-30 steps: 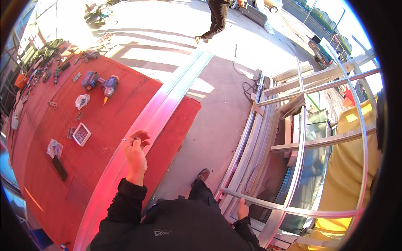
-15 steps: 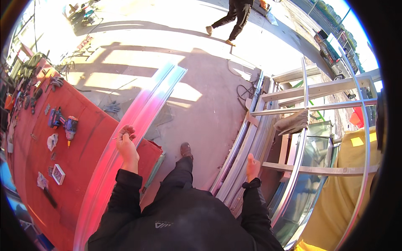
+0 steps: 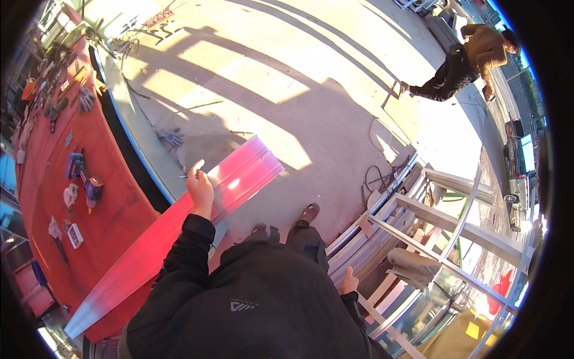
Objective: The person walks through a workshop, picks up a small metal profile and a pen, then returns to a red workbench. They place the small profile against a long metal bar and mark multiple points along the bar using the pen.
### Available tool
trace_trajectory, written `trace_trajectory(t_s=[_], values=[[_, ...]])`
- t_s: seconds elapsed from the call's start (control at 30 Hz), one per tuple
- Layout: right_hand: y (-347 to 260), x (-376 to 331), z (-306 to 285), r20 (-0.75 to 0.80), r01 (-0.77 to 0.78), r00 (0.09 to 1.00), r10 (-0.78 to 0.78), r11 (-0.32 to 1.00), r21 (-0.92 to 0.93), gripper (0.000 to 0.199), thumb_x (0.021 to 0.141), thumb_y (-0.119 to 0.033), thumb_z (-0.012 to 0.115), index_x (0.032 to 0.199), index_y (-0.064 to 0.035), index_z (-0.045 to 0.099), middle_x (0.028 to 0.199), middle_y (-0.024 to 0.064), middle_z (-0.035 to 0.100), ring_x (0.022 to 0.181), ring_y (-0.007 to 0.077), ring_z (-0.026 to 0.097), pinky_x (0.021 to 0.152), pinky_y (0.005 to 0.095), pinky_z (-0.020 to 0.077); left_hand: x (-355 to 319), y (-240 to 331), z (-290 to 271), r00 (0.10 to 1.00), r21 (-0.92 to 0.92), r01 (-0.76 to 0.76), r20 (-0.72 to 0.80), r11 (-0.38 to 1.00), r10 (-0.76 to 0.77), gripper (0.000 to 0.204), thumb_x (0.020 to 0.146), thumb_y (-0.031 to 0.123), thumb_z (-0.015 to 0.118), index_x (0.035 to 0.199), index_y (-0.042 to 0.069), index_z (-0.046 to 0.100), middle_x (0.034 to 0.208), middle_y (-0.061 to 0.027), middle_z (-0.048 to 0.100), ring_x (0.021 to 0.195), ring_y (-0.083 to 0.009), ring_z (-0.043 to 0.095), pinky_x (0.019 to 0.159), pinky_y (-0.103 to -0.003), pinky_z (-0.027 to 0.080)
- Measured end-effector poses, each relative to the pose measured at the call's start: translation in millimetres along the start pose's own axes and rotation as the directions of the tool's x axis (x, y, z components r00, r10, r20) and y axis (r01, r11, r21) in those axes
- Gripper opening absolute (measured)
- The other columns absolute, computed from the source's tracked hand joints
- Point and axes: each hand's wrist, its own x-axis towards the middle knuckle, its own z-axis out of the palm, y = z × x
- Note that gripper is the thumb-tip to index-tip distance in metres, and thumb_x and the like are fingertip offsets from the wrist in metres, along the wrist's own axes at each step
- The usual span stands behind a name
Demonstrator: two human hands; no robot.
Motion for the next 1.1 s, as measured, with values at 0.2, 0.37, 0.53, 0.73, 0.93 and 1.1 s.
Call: trace_trajectory(t_s=[0.2,0.37,0.53,0.73,0.93,1.1], values=[[-140.1,235.9,-63.2,0.029,0.281,0.959,-0.283,0.959,0.043,0.086,0.100,-0.066,0.045,0.090,0.0165,0.068,0.085,0.0386,0.066,0.084,0.0513,0.066,0.074,0.0564,0.0464,2.1,-6.7,44.6,0.968,0.360,0.083,-0.249,0.929,0.010,0.032,0.088,0.001,0.053,0.114,0.005,0.072,0.111,-0.0151,0.074,0.098,-0.0323,0.068,0.087,-0.040,0.052],[-373.9,402.9,-138.5,0.116,0.518,0.846,-0.520,0.854,0.050,0.078,0.100,-0.059,0.053,0.071,0.0124,0.061,0.058,0.0144,0.047,0.059,0.0228,0.044,0.058,0.0482,0.0376,5.2,5.9,74.8,0.889,0.533,0.192,-0.450,0.824,0.084,0.031,0.084,0.001,0.058,0.112,0.006,0.070,0.114,-0.0116,0.072,0.112,-0.0327,0.064,0.106,-0.049,0.041],[-618.2,473.6,-138.7,-0.136,0.732,0.667,-0.732,0.611,0.301,0.074,0.099,-0.062,0.057,0.056,-0.0065,0.033,0.054,-0.0023,0.027,0.053,0.0131,0.028,0.050,0.0395,0.0223,8.8,7.2,97.1,0.838,0.627,0.357,-0.542,0.692,0.059,0.032,0.084,0.001,0.058,0.114,0.005,0.067,0.119,-0.0113,0.070,0.118,-0.0315,0.062,0.113,-0.054,0.033],[-808.5,445.9,-97.4,0.237,0.819,0.482,-0.843,0.530,0.219,0.070,0.100,-0.050,0.059,0.055,0.0002,0.042,0.052,0.0029,0.035,0.052,0.0160,0.034,0.050,0.0427,0.0278,11.5,15.0,108.4,0.813,0.610,0.453,-0.581,0.650,-0.022,0.032,0.086,0.003,0.060,0.117,0.004,0.066,0.123,-0.0135,0.068,0.125,-0.0340,0.057,0.117,-0.056,0.031],[-891.6,409.6,-51.5,0.455,0.919,0.389,-0.801,0.375,-0.123,0.072,0.096,-0.053,0.058,0.059,0.0081,0.053,0.052,0.0201,0.044,0.049,0.0304,0.044,0.056,0.0519,0.0355,16.5,22.6,115.0,0.785,0.588,0.524,-0.614,0.616,-0.082,0.033,0.085,0.002,0.061,0.118,0.003,0.065,0.123,-0.0138,0.068,0.127,-0.0351,0.056,0.118,-0.054,0.029],[-979.9,393.7,-9.9,0.590,0.934,0.356,-0.725,0.302,-0.192,0.070,0.097,-0.054,0.055,0.064,0.0083,0.061,0.059,0.0277,0.056,0.056,0.0421,0.057,0.061,0.0553,0.0413,24.5,34.6,123.6,0.731,0.569,0.618,-0.669,0.543,-0.131,0.034,0.084,0.001,0.064,0.118,0.003,0.066,0.124,-0.0141,0.068,0.129,-0.0345,0.055,0.119,-0.053,0.030]])
